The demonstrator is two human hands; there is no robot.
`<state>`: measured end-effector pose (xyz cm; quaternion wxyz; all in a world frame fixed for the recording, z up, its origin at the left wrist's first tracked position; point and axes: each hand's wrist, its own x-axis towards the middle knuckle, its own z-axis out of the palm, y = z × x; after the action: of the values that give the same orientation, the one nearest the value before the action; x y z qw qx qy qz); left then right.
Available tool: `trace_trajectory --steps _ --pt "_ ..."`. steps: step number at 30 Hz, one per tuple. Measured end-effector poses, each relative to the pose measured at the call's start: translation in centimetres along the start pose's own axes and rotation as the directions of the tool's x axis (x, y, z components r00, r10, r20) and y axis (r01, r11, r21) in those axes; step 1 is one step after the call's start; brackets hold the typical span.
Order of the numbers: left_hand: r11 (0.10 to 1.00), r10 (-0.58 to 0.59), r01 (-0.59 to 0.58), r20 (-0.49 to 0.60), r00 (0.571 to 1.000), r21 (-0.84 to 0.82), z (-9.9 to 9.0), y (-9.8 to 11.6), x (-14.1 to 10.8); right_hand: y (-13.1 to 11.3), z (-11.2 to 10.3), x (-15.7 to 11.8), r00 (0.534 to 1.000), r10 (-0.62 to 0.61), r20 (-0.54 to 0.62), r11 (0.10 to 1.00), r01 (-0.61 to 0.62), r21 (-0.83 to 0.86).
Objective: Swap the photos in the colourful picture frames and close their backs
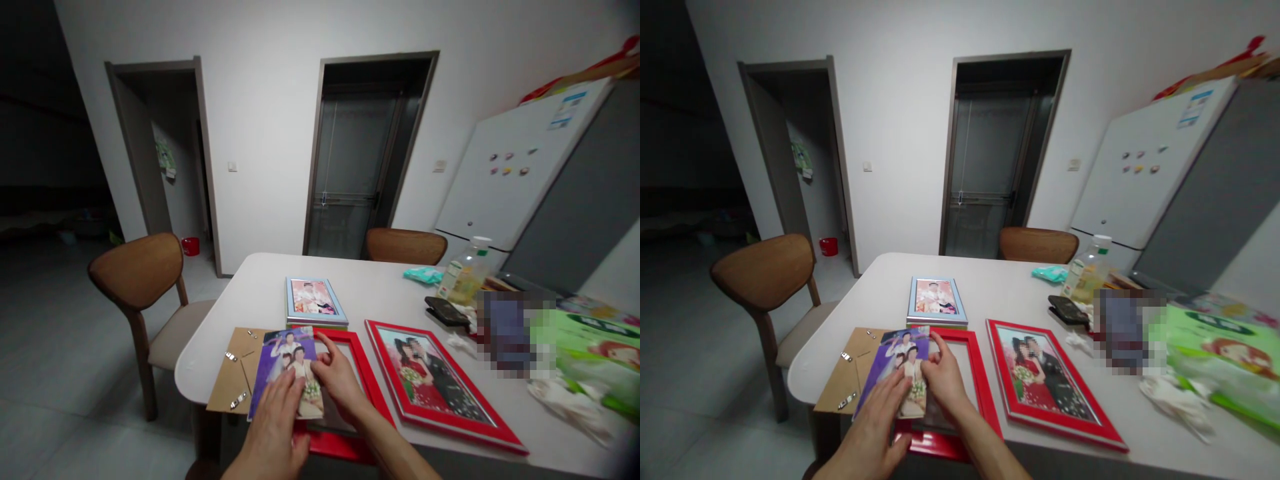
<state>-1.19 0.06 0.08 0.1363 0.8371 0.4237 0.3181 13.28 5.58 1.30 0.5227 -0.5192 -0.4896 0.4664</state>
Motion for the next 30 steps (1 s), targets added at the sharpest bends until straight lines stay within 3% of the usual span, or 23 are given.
trace_trajectory --steps 3,5,8,10,12,14,17,20,22,25,27,30 --pt "0.997 0.075 -0.076 -0.139 0.987 0.001 0.1 0.2 1.2 -3.1 1.3 -0.8 0.998 -0.063 0.000 0.966 0.061 0.250" --pt "0.993 0.083 -0.102 -0.268 0.960 -0.057 -0.4 0.5 1.9 -4.7 1.7 -1.5 0.996 -0.083 0.016 0.945 0.074 0.319" --pt "0.972 -0.026 -0.071 -0.405 0.914 -0.223 -1.4 1.8 2.5 -4.7 1.5 -2.2 1.000 -0.026 0.009 0.957 0.023 0.291" --pt "0.921 -0.172 -0.022 -0.456 0.873 -0.390 -1.7 3.0 2.7 -3.5 1.0 -2.4 0.995 0.097 -0.020 0.960 -0.088 0.264" --pt "0.813 -0.334 0.024 -0.432 0.838 -0.581 -1.3 4.1 2.7 -2.1 0.3 -2.5 0.978 0.207 -0.017 0.932 -0.193 0.306" --pt "0.679 -0.459 0.071 -0.348 0.817 -0.731 -0.6 4.7 2.8 -1.3 -0.8 -2.5 0.977 0.214 -0.004 0.907 -0.198 0.373" --pt "0.516 -0.543 0.112 -0.224 0.809 -0.849 0.4 4.3 3.0 -1.4 -3.0 -2.3 0.991 0.132 -0.020 0.909 -0.113 0.402" --pt "0.407 -0.553 0.167 -0.097 0.828 -0.898 0.9 3.1 2.9 -1.8 -5.5 -1.8 0.981 0.187 -0.042 0.921 -0.160 0.355" --pt "0.467 -0.521 0.239 -0.046 0.853 -0.851 1.1 2.5 2.5 -1.7 -6.9 -1.3 0.971 0.227 -0.076 0.937 -0.197 0.287" --pt "0.726 -0.404 0.294 -0.039 0.914 -0.622 1.5 2.2 1.7 -1.0 -8.0 -0.6 0.968 0.231 -0.100 0.965 -0.215 0.149" --pt "0.860 -0.295 0.251 -0.031 0.955 -0.444 2.0 2.1 1.3 -0.5 -8.1 -0.1 0.969 0.226 -0.102 0.974 -0.223 0.037" --pt "0.962 -0.120 0.111 -0.018 0.993 -0.249 2.9 1.7 0.7 -0.2 -7.6 0.4 0.973 0.209 -0.100 0.973 -0.217 -0.078"
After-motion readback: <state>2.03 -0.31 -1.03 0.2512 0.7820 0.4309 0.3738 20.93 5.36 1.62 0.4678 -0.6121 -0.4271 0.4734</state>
